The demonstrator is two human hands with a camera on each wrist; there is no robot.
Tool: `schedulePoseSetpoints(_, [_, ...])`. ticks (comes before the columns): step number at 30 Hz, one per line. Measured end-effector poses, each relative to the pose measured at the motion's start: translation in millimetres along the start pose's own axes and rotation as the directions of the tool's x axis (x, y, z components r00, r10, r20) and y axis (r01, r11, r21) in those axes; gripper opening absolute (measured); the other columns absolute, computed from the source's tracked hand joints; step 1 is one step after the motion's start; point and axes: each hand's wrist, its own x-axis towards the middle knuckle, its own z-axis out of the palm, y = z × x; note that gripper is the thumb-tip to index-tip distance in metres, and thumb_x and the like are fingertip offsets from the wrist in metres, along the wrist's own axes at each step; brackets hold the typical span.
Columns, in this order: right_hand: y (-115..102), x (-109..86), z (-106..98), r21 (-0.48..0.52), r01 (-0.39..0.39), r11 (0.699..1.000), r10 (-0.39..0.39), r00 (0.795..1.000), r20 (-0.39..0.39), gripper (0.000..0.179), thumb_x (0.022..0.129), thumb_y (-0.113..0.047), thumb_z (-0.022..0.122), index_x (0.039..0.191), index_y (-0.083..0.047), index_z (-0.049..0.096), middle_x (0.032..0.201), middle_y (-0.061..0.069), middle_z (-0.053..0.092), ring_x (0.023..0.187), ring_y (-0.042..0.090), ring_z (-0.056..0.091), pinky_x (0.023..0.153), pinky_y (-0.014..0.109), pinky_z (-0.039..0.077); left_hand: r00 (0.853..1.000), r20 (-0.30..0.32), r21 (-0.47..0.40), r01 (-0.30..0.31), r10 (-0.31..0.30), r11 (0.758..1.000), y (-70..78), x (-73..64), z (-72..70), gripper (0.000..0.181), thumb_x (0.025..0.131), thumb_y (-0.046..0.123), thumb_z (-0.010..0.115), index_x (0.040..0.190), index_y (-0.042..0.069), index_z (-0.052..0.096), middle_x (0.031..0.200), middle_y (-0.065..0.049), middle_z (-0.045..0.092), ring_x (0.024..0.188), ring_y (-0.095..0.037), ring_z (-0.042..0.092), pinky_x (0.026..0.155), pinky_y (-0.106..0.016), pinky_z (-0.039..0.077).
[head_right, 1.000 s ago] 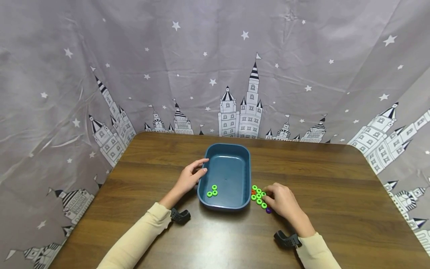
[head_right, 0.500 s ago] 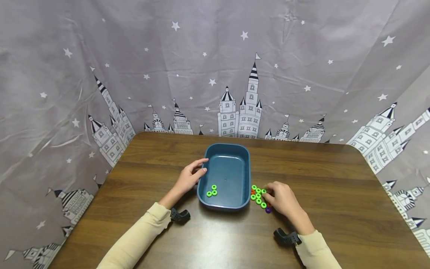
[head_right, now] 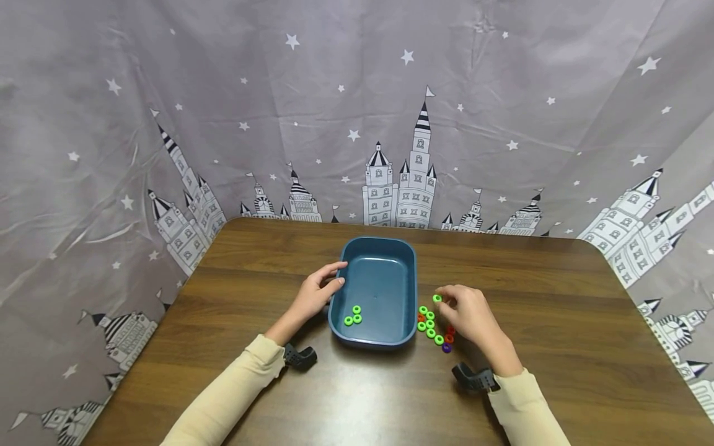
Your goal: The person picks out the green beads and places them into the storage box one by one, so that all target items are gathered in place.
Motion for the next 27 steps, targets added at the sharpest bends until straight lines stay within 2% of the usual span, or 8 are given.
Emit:
schedulePoseSetpoints(4, [-5.9, 7.5, -0.6, 0.019, 0.014, 1.000, -0.014, 1.000, -0.020, 0.015, 0.083, -0.002, 0.076, 0.098, -0.002, 0.078, 0.085, 0.007, 0.076, 0.070, 0.016, 0.069, 0.063, 0.029, 0.057, 1.000, -0.007, -0.006, -0.006, 0.006, 1.000, 0.6, -0.7, 0.2, 0.042, 0.099, 0.017, 0.063, 0.140, 0.011, 0.061, 0.138, -0.026, 0.062, 0.118, -0.040, 0.067, 0.076, -0.040, 0.065])
schedulePoseSetpoints(10, [-18.5, 18.3, 1.9, 0.067, 0.014, 0.998, -0.014, 1.000, -0.002, 0.015, 0.086, -0.005, 0.076, 0.100, -0.003, 0.078, 0.088, 0.007, 0.076, 0.072, 0.015, 0.068, 0.063, 0.027, 0.056, 1.000, -0.005, -0.008, 0.006, -0.006, 1.000, 0.0, -0.8, -0.1, 0.040, 0.100, 0.017, 0.063, 0.140, 0.013, 0.062, 0.138, -0.024, 0.063, 0.118, -0.038, 0.067, 0.076, -0.039, 0.065])
schedulePoseSetpoints(16, [-31.3, 27.7, 6.2, 0.113, 0.025, 0.993, -0.026, 1.000, 0.005, 0.016, 0.087, -0.004, 0.075, 0.102, -0.001, 0.078, 0.090, 0.010, 0.076, 0.070, 0.015, 0.068, 0.061, 0.026, 0.056, 1.000, 0.010, -0.006, 0.009, -0.009, 1.000, 0.1, -0.2, -0.8, 0.042, 0.100, 0.018, 0.062, 0.142, 0.010, 0.060, 0.139, -0.024, 0.062, 0.120, -0.039, 0.066, 0.078, -0.041, 0.065])
schedulePoseSetpoints(27, [-53.9, 41.1, 19.4, 0.112, 0.074, 0.991, -0.080, 0.996, 0.047, 0.018, 0.089, -0.006, 0.075, 0.106, 0.000, 0.078, 0.094, 0.010, 0.076, 0.077, 0.016, 0.067, 0.067, 0.031, 0.058, 1.000, 0.005, -0.007, -0.001, 0.001, 1.000, -0.1, 0.4, -0.1, 0.042, 0.099, 0.017, 0.064, 0.141, 0.010, 0.061, 0.138, -0.024, 0.063, 0.117, -0.039, 0.067, 0.074, -0.040, 0.065])
